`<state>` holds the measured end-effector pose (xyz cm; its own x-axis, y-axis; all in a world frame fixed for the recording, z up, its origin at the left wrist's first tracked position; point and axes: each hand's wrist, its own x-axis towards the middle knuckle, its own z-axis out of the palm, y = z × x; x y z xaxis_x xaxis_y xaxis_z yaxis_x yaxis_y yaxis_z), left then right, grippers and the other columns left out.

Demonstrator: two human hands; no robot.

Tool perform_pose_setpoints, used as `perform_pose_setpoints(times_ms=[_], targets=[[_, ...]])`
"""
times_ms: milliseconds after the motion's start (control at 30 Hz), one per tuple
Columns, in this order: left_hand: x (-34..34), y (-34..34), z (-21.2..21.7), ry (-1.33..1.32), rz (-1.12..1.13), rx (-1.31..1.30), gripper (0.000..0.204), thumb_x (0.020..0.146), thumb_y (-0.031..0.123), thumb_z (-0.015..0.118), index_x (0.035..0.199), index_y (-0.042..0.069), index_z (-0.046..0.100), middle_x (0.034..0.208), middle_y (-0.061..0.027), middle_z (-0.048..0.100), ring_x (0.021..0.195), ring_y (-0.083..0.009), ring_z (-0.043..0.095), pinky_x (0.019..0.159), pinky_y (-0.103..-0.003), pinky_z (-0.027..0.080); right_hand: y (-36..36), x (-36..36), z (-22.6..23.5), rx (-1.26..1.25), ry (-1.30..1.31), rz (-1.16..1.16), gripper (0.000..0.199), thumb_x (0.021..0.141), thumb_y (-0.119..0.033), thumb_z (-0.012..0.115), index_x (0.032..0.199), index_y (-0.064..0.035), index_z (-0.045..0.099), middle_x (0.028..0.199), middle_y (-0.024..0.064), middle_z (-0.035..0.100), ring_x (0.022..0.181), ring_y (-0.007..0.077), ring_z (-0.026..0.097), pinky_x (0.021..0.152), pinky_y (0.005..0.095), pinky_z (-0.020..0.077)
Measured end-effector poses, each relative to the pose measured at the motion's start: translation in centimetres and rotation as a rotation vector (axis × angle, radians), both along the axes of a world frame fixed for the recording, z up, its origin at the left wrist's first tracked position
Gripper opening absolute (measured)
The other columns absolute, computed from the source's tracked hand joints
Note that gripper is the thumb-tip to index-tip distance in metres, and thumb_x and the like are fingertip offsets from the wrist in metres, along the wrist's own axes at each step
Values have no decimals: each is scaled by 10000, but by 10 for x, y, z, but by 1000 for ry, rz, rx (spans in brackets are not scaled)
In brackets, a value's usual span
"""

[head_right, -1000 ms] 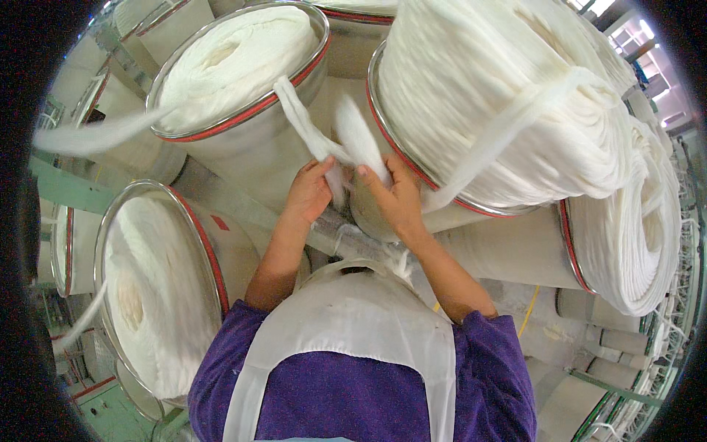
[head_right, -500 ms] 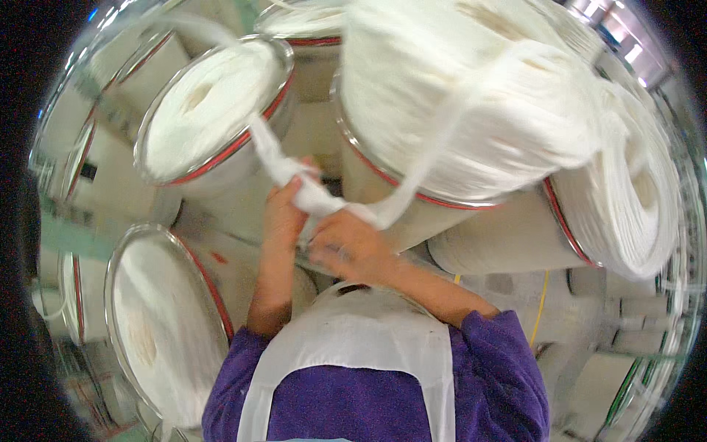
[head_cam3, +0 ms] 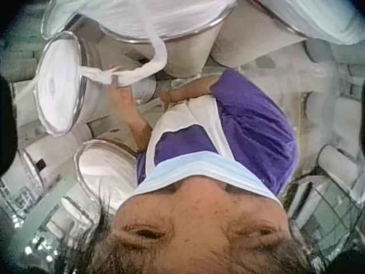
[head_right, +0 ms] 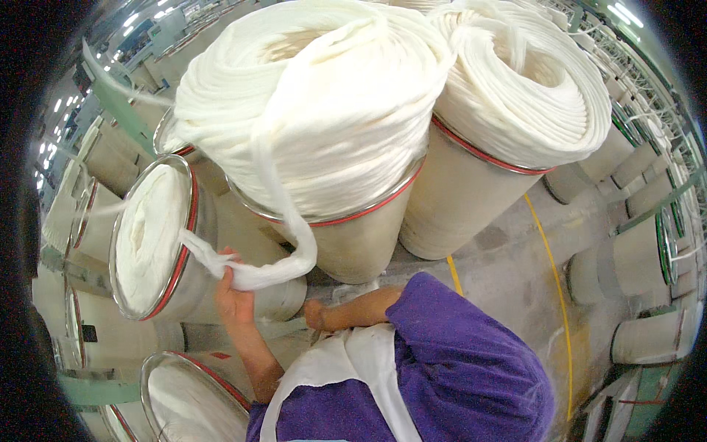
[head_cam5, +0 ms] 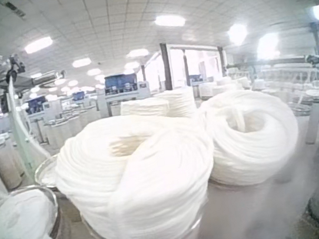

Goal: The person handles white textile roving in a factory, pulling strands from large cylindrical containers, feeding them into a machine, and tying ends together. They move between containers, adjust the roving, and place it into bins.

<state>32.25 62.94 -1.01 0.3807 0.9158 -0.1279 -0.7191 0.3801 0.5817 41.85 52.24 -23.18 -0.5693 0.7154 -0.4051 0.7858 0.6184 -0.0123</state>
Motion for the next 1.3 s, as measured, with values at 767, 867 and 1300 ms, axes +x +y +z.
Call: perform_pose_setpoints(times_ms=[767,867,1300], targets=[[7,-10,22,-203,16,-20,333,912,55,538,1237,9,480,1176,-139,581,1119,-286,547,986,-402,435,18,78,273,424,1012,-594,228,920,-71,558,1142,-33,600,878,120,652,602,156,609,562,284,497],[6,-6,15,-206,44,-24,297,882,113,628,1159,40,549,1069,-95,619,1055,-260,571,973,-399,446,17,66,275,555,978,-519,208,912,-85,574,1111,-42,611,831,132,641,564,194,595,540,316,478],[11,-12,15,-142,129,4,269,861,121,671,1102,36,586,1085,-138,642,1040,-274,602,927,-405,488,11,89,309,879,884,-541,166,742,-209,754,760,-84,646,658,58,578,597,245,542,529,354,408]])
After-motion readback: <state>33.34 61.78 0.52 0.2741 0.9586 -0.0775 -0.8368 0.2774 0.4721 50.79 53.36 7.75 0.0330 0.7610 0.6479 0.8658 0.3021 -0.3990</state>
